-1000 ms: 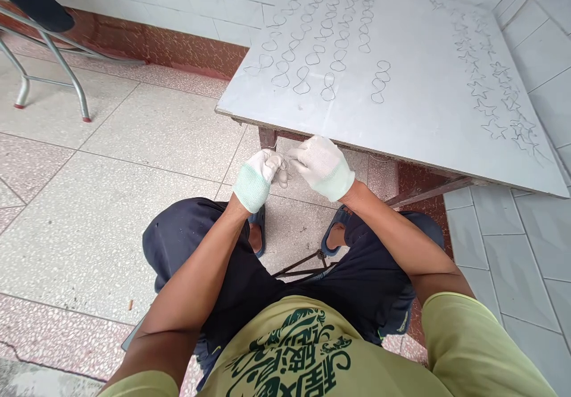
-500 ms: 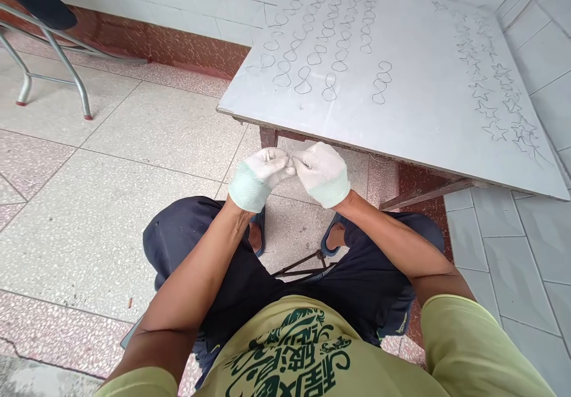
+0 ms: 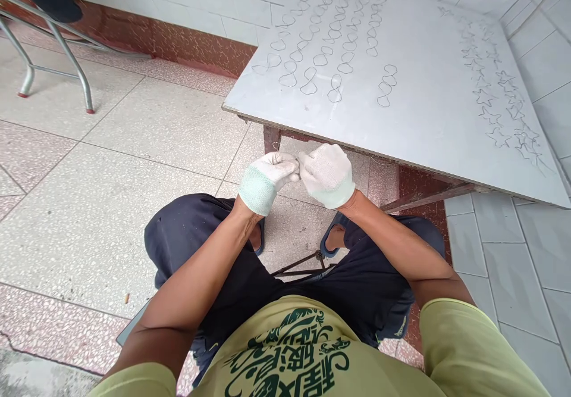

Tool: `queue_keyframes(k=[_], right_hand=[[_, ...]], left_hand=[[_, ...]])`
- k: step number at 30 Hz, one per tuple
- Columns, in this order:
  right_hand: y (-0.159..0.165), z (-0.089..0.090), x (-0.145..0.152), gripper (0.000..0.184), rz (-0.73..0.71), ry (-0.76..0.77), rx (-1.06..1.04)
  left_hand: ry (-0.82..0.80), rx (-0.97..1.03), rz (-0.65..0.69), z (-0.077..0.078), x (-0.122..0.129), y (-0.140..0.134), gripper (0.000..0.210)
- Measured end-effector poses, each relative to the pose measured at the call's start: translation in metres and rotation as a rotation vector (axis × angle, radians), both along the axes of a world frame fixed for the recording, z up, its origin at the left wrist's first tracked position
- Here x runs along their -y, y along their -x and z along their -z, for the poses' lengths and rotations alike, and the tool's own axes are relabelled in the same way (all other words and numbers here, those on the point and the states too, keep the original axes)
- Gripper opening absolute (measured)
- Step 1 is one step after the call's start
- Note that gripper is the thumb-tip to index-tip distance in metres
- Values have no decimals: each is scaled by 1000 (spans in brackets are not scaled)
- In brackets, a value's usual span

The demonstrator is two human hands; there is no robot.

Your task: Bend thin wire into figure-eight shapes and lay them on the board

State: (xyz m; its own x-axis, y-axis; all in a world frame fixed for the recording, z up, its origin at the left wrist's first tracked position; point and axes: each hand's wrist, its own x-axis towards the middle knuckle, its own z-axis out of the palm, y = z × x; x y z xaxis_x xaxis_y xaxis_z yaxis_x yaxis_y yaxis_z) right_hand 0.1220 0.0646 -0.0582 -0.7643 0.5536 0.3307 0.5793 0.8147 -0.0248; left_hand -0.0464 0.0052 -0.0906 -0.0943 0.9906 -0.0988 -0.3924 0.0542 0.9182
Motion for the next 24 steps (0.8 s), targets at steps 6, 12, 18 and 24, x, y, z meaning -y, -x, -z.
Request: queue_keyframes(k=[6, 12, 18, 24], right_hand=[[-1, 8, -3, 34, -12, 51, -68], [-4, 8, 0, 45, -14, 147, -119], [0, 4, 3, 37, 3, 168, -35], [-1, 3, -6, 35, 10, 370, -241]], left_hand=[[-34, 100, 43, 1, 0, -1, 40], [-5, 164, 69, 2, 3, 0, 38], [0, -57, 69, -3, 4, 1, 28], [27, -282, -163, -2, 2, 8, 17]])
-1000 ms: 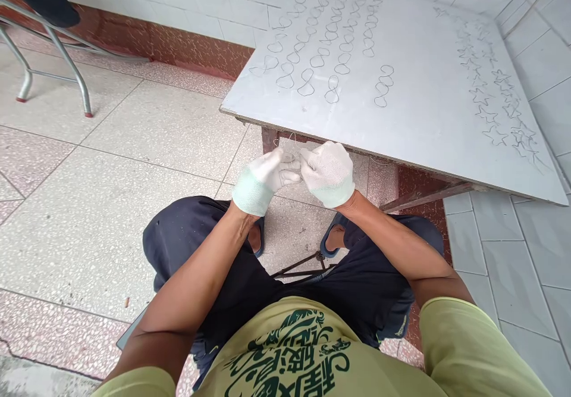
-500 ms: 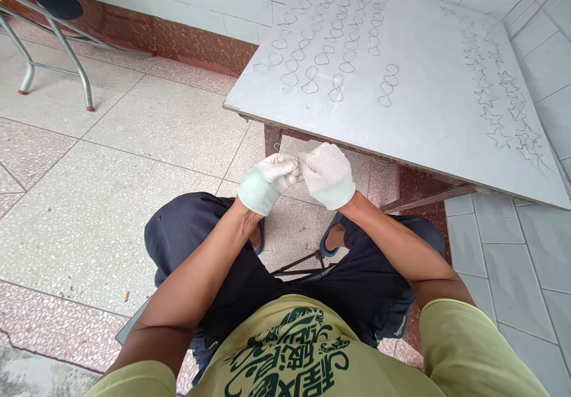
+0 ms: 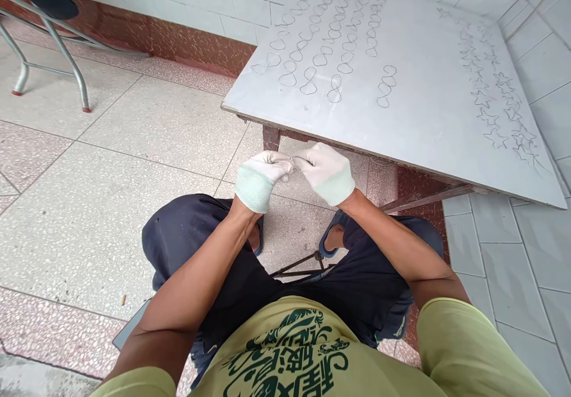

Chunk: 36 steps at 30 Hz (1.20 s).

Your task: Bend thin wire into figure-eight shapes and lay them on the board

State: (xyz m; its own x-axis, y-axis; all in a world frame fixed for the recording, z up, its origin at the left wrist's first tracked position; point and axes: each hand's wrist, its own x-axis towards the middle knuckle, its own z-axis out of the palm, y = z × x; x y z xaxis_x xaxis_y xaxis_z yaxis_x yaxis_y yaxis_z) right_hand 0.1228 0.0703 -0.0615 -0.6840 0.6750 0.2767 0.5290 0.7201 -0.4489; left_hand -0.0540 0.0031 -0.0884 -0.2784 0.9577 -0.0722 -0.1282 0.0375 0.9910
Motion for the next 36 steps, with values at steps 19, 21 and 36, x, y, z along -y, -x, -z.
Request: queue_keyframes(k=[19, 21, 36], right_hand=[[-1, -29, -21, 28, -26, 507, -166], [-5, -29, -22, 29, -64, 543, -169], [-9, -23, -15, 18, -214, 202, 54]], left_hand=[[77, -254, 128, -11, 3, 2, 20], [85, -248, 136, -12, 3, 2, 19], [178, -295, 295, -23, 6, 14, 18]])
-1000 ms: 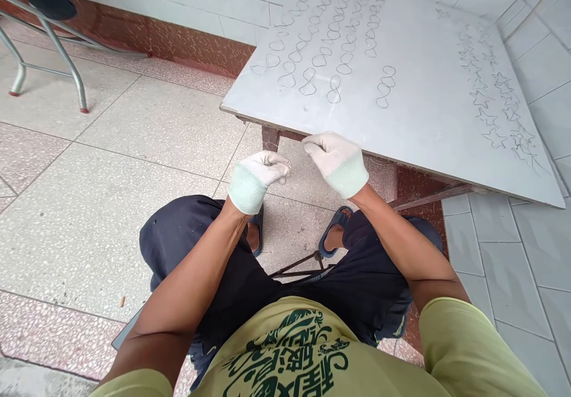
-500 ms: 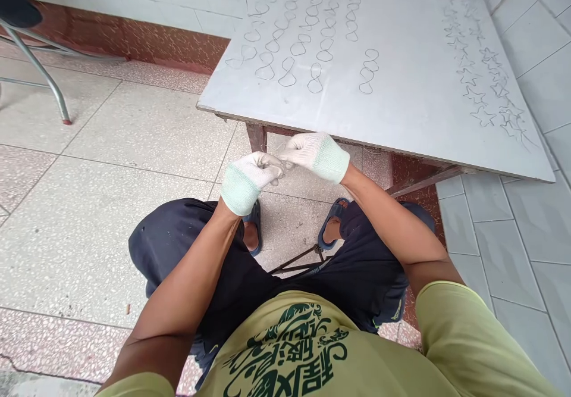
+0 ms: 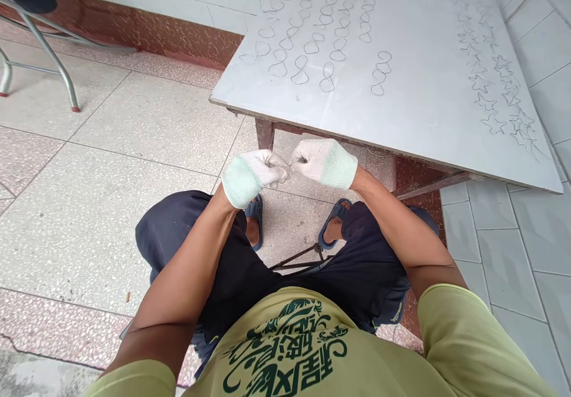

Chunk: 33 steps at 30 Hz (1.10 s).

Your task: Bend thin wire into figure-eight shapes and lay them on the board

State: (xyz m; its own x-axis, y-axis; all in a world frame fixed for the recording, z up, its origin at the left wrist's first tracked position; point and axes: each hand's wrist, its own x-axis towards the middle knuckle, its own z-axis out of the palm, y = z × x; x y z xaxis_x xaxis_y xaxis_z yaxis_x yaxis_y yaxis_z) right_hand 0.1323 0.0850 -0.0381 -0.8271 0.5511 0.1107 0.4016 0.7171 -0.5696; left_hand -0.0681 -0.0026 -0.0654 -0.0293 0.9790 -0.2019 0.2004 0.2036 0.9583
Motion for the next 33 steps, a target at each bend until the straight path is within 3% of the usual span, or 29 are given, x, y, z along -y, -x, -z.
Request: queue_keyframes(k=[6, 11, 14, 16, 21, 25, 33], right_hand=[[0, -3, 5, 19, -24, 17, 45], [3, -4, -2, 10, 64, 281, -25], [5, 0, -7, 5, 43, 508, -56], [5, 3, -9, 7, 37, 582, -51], [3, 6, -10, 19, 74, 381, -26], [5, 7, -6, 16, 117, 285, -99], [9, 11, 1, 28, 231, 443, -221]], left_hand=[[95, -157, 82, 3, 1, 9, 22], [-35, -88, -42, -1, 3, 4, 18], [-72, -155, -70, -4, 5, 2, 17], [-81, -184, -71, -4, 5, 2, 19], [-112, -115, -99, 2, 6, 5, 22], [-73, -98, -64, 3, 4, 3, 13], [-62, -146, -49, 13, 2, 6, 14]])
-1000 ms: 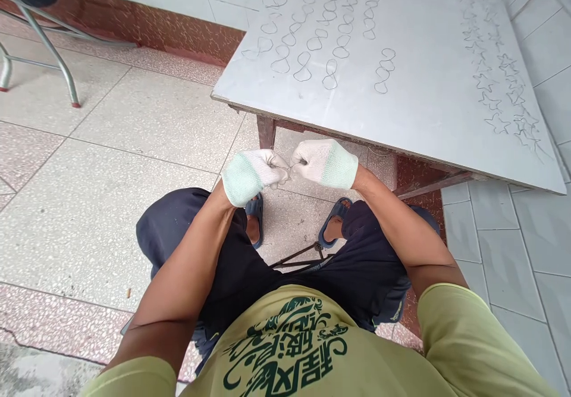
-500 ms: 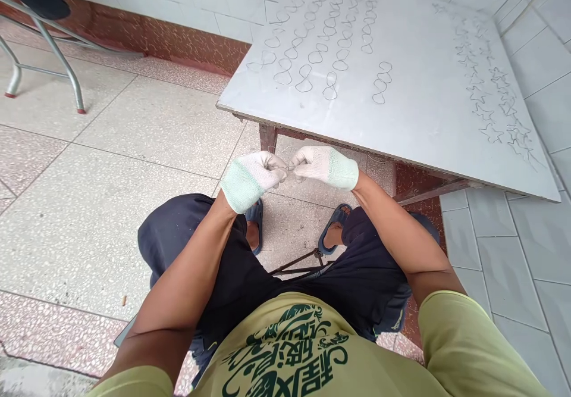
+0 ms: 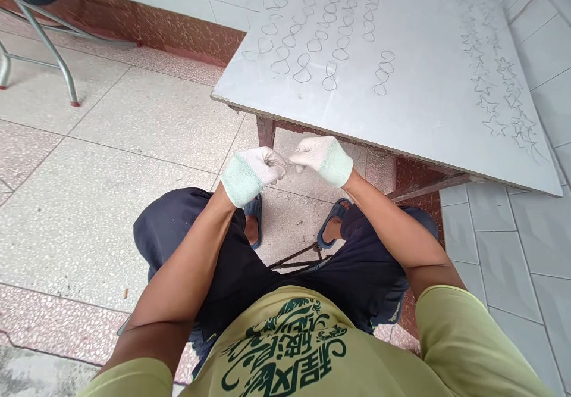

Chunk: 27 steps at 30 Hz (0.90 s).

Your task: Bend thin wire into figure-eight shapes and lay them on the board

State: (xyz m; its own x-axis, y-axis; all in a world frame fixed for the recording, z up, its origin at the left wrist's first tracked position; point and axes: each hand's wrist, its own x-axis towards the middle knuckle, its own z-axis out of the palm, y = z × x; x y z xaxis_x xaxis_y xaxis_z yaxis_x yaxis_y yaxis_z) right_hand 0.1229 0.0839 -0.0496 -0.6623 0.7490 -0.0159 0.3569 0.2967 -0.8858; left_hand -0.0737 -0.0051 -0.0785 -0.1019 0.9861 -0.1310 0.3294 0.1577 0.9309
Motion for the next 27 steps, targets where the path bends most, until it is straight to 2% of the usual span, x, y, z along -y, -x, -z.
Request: queue_keyframes(k=[4, 6, 12, 18, 22, 27], right_hand=[[1, -8, 2, 30, -15, 163, -26], [2, -10, 3, 33, -52, 196, -20], [1, -9, -2, 29, -101, 218, -5], [6, -5, 0, 25, -26, 146, 16], [7, -2, 1, 25, 32, 176, -11], [4, -6, -7, 33, 55, 337, -106]], left_hand=[[-3, 20, 8, 5, -1, 2, 21], [-4, 27, -6, 4, -2, 1, 20], [-7, 34, -40, -3, -3, 0, 9], [-17, 79, -14, 8, -9, 2, 7], [7, 119, -11, 13, -12, 3, 9], [-11, 334, 37, 17, -11, 12, 34]])
